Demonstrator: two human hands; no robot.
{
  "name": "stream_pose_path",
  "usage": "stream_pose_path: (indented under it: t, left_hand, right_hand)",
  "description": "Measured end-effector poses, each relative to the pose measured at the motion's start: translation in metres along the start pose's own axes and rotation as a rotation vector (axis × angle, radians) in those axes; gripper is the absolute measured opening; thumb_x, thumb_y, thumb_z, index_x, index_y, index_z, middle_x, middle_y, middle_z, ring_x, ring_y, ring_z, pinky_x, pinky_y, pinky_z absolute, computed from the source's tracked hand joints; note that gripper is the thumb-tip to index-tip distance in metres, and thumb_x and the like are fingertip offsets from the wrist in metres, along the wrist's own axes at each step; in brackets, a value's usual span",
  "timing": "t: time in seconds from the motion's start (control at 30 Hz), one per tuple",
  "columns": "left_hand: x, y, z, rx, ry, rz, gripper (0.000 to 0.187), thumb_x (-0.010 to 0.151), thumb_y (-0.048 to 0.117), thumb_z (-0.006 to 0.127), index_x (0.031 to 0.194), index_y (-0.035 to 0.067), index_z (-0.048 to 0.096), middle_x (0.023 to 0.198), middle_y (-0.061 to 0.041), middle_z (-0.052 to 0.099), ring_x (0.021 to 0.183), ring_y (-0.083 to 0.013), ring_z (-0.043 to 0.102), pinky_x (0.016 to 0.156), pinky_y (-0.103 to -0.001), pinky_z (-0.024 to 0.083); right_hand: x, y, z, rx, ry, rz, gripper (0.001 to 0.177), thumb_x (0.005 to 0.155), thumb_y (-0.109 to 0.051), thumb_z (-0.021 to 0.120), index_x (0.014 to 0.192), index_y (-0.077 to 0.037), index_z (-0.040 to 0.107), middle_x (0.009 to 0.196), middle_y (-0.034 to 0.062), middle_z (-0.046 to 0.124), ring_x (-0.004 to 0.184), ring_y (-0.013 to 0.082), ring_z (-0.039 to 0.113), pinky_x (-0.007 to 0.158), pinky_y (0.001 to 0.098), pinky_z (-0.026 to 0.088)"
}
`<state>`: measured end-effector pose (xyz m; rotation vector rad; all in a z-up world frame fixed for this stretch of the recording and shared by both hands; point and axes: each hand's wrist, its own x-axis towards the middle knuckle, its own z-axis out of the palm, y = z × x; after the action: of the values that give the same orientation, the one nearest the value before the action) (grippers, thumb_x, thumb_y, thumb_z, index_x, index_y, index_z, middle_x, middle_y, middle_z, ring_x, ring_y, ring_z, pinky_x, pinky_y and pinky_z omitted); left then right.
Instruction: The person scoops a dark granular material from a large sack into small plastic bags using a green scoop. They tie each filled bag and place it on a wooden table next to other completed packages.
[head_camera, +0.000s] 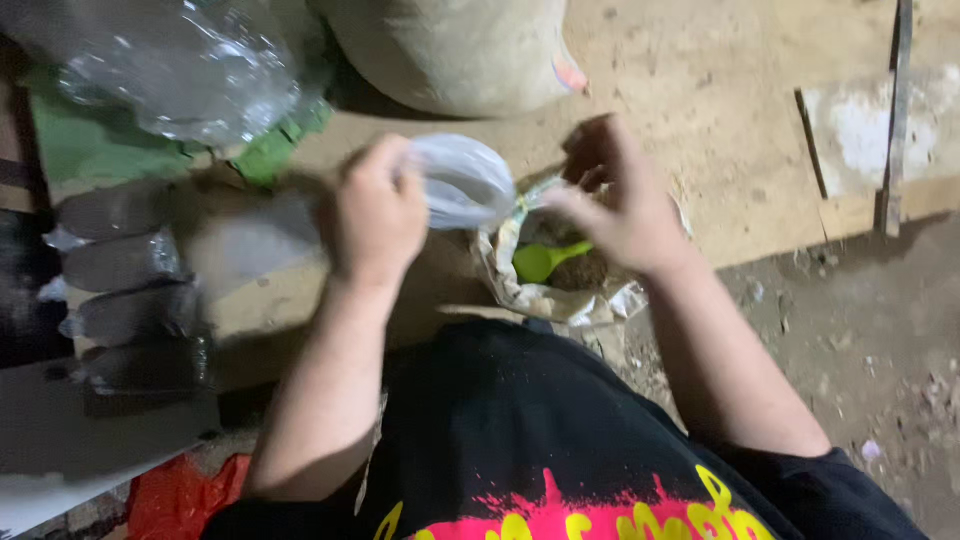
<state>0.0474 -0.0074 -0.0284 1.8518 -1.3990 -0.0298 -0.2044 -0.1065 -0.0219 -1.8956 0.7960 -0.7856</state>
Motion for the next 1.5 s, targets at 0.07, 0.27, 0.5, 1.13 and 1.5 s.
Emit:
stream_pose_path:
  t: [0.07, 0.27, 0.5, 1.13, 1.5]
  left_hand:
    - [0.001, -0.013, -0.010, 0.101, 0.016, -0.060, 0.008, 0.097, 0.014, 0.068, 0.097, 0.008, 0.073, 0.087, -0.013, 0.076, 0.079, -0.0311, 0.075, 0.071, -0.042, 0.057]
    - [-0.009, -0.045, -0.027, 0.187, 0.042, -0.158, 0.010, 0.098, 0.014, 0.067, 0.103, 0.005, 0.071, 0.091, -0.017, 0.074, 0.083, -0.0371, 0.073, 0.073, -0.045, 0.056]
    - [-0.025, -0.086, -0.023, 0.147, 0.212, -0.320, 0.016, 0.109, 0.018, 0.064, 0.115, 0.003, 0.067, 0.101, -0.013, 0.077, 0.088, -0.0296, 0.077, 0.076, -0.043, 0.060]
    - [-0.154, -0.127, 0.123, -0.220, -0.229, -0.623, 0.073, 0.087, 0.028, 0.080, 0.141, 0.008, 0.035, 0.127, -0.025, 0.059, 0.113, -0.0351, 0.063, 0.095, -0.050, 0.053]
    - [-0.178, -0.064, 0.164, -0.409, -0.794, -0.499, 0.061, 0.081, 0.037, 0.076, 0.128, 0.006, 0.053, 0.109, -0.016, 0.073, 0.099, -0.0312, 0.073, 0.089, -0.041, 0.057]
  right_hand:
    - [-0.011, 0.011, -0.016, 0.027, -0.002, 0.183, 0.033, 0.098, -0.023, 0.078, 0.115, -0.002, 0.059, 0.097, 0.0081, 0.067, 0.087, 0.0171, 0.065, 0.080, 0.0327, 0.057]
    - [-0.029, 0.044, -0.019, -0.262, -0.165, 0.396, 0.023, 0.094, -0.026, 0.075, 0.102, -0.006, 0.069, 0.094, 0.0084, 0.076, 0.084, 0.0175, 0.073, 0.077, 0.0340, 0.060]
    - [-0.038, 0.083, 0.018, -0.486, -0.514, 0.462, 0.044, 0.088, -0.038, 0.075, 0.115, -0.004, 0.068, 0.098, 0.0154, 0.076, 0.088, 0.0261, 0.074, 0.084, 0.0389, 0.059]
    - [-0.070, 0.279, 0.104, -0.872, -0.808, 0.452, 0.067, 0.087, -0.025, 0.069, 0.150, -0.016, 0.047, 0.150, 0.0171, 0.052, 0.135, 0.0344, 0.053, 0.107, 0.0455, 0.046]
    - [-0.073, 0.327, 0.121, -1.120, -0.983, 0.395, 0.041, 0.098, -0.015, 0.049, 0.137, -0.004, 0.059, 0.145, 0.0143, 0.057, 0.138, 0.0301, 0.051, 0.117, 0.0412, 0.038]
